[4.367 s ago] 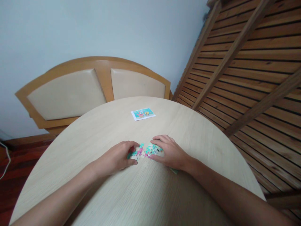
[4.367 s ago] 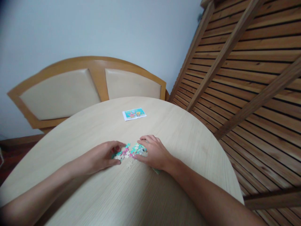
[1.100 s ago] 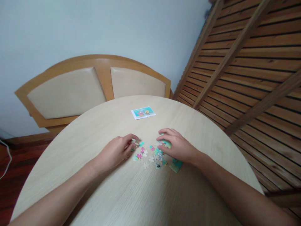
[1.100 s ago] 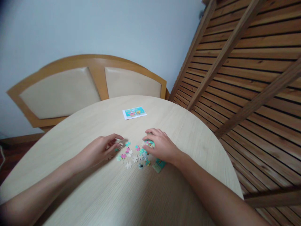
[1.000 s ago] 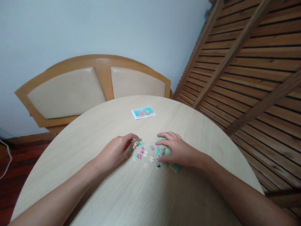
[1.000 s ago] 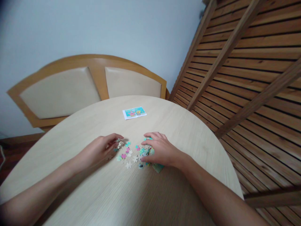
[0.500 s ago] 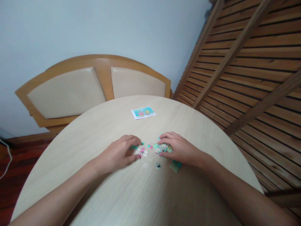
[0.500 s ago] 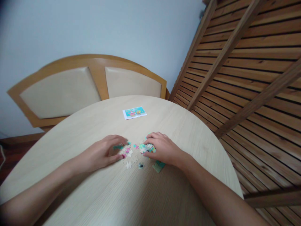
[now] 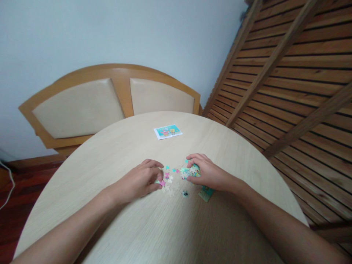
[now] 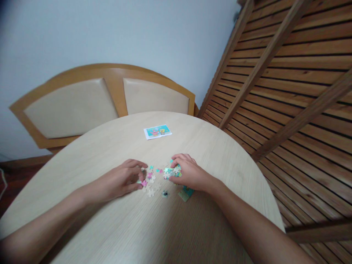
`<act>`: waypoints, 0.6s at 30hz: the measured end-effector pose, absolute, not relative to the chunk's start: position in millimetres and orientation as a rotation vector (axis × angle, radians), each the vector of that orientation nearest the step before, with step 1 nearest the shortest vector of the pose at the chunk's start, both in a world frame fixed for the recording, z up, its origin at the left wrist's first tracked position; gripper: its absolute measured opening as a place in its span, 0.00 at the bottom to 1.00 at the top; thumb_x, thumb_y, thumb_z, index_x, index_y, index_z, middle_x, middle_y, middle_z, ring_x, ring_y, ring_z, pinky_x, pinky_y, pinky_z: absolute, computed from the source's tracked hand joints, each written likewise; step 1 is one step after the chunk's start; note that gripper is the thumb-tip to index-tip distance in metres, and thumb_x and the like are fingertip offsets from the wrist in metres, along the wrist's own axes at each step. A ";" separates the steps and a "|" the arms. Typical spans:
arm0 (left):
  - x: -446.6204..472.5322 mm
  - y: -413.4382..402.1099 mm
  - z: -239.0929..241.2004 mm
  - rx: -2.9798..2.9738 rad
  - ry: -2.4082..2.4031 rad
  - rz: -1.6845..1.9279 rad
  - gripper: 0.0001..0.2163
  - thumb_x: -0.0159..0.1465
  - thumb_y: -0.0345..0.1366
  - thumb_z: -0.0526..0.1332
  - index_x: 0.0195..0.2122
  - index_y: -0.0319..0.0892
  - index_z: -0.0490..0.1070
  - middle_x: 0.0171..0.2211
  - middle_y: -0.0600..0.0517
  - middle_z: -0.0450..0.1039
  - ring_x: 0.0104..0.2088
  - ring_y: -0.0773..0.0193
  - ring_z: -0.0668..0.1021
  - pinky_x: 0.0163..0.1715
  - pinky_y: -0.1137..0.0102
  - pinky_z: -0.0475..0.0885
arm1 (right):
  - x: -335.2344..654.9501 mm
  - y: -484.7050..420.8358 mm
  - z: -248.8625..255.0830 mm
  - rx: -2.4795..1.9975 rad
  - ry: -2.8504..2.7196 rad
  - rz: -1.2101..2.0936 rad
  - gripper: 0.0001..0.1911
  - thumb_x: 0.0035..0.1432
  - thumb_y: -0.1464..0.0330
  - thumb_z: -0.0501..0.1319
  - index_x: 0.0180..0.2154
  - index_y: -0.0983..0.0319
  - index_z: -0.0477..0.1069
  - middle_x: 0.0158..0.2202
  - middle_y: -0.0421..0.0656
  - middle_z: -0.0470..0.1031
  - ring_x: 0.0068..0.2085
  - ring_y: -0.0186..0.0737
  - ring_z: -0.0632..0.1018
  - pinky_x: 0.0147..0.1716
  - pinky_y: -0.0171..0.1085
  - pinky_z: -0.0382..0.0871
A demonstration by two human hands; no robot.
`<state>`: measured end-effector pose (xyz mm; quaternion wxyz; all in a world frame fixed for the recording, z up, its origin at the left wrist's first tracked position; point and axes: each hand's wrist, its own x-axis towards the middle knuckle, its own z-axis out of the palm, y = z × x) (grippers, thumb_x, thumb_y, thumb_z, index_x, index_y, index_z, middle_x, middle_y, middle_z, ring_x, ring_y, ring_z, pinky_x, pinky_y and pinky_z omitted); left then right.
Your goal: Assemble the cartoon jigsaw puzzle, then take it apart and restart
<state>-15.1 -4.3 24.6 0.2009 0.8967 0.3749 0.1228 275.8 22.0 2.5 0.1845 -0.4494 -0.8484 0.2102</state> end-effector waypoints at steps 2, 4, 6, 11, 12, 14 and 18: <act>-14.5 -4.6 25.2 2.509 1.035 0.350 0.02 0.66 0.33 0.65 0.38 0.44 0.73 0.52 0.45 0.73 0.58 0.51 0.71 0.56 0.58 0.69 | 274.5 21.1 4.4 -1.233 -2.390 0.594 0.15 0.51 0.67 0.71 0.40 0.59 0.72 0.54 0.48 0.73 0.58 0.53 0.69 0.58 0.52 0.62; -13.0 -5.1 27.6 2.515 1.013 0.353 0.01 0.66 0.32 0.64 0.39 0.44 0.73 0.50 0.46 0.73 0.56 0.52 0.72 0.55 0.58 0.69 | 272.5 19.5 7.6 -1.225 -2.394 0.605 0.14 0.51 0.69 0.71 0.40 0.58 0.71 0.49 0.46 0.75 0.56 0.52 0.70 0.57 0.50 0.62; -11.1 -5.6 30.4 2.518 0.978 0.355 0.01 0.68 0.33 0.62 0.38 0.44 0.73 0.46 0.48 0.75 0.52 0.54 0.73 0.55 0.58 0.69 | 270.2 18.2 9.9 -1.225 -2.397 0.624 0.14 0.51 0.70 0.71 0.39 0.58 0.72 0.45 0.45 0.76 0.54 0.50 0.72 0.56 0.49 0.63; -6.2 -6.1 28.7 2.493 0.975 0.405 0.03 0.69 0.33 0.60 0.38 0.44 0.73 0.40 0.50 0.77 0.46 0.57 0.76 0.51 0.61 0.70 | 265.5 18.8 7.4 -1.114 -2.384 0.684 0.08 0.55 0.72 0.69 0.38 0.58 0.74 0.38 0.40 0.80 0.44 0.44 0.78 0.53 0.45 0.63; -4.6 -6.4 26.3 2.477 1.008 0.428 0.03 0.69 0.34 0.61 0.39 0.44 0.74 0.40 0.50 0.78 0.46 0.57 0.77 0.50 0.61 0.71 | 264.4 19.0 6.3 -1.091 -2.378 0.700 0.08 0.56 0.72 0.69 0.38 0.58 0.75 0.38 0.40 0.81 0.44 0.43 0.78 0.53 0.44 0.63; 0.0 -8.1 20.7 2.443 1.089 0.482 0.04 0.69 0.36 0.62 0.43 0.44 0.74 0.42 0.49 0.78 0.46 0.55 0.77 0.48 0.61 0.72 | 262.0 18.4 5.0 -1.059 -2.363 0.728 0.06 0.59 0.70 0.68 0.39 0.58 0.76 0.38 0.39 0.82 0.43 0.43 0.79 0.53 0.43 0.63; 13.0 -14.0 9.0 2.415 1.148 0.581 0.13 0.69 0.39 0.62 0.53 0.43 0.72 0.47 0.46 0.78 0.48 0.53 0.77 0.49 0.59 0.72 | 257.0 14.3 6.7 -1.052 -2.282 0.783 0.04 0.61 0.66 0.66 0.39 0.58 0.78 0.38 0.40 0.82 0.41 0.41 0.80 0.48 0.39 0.67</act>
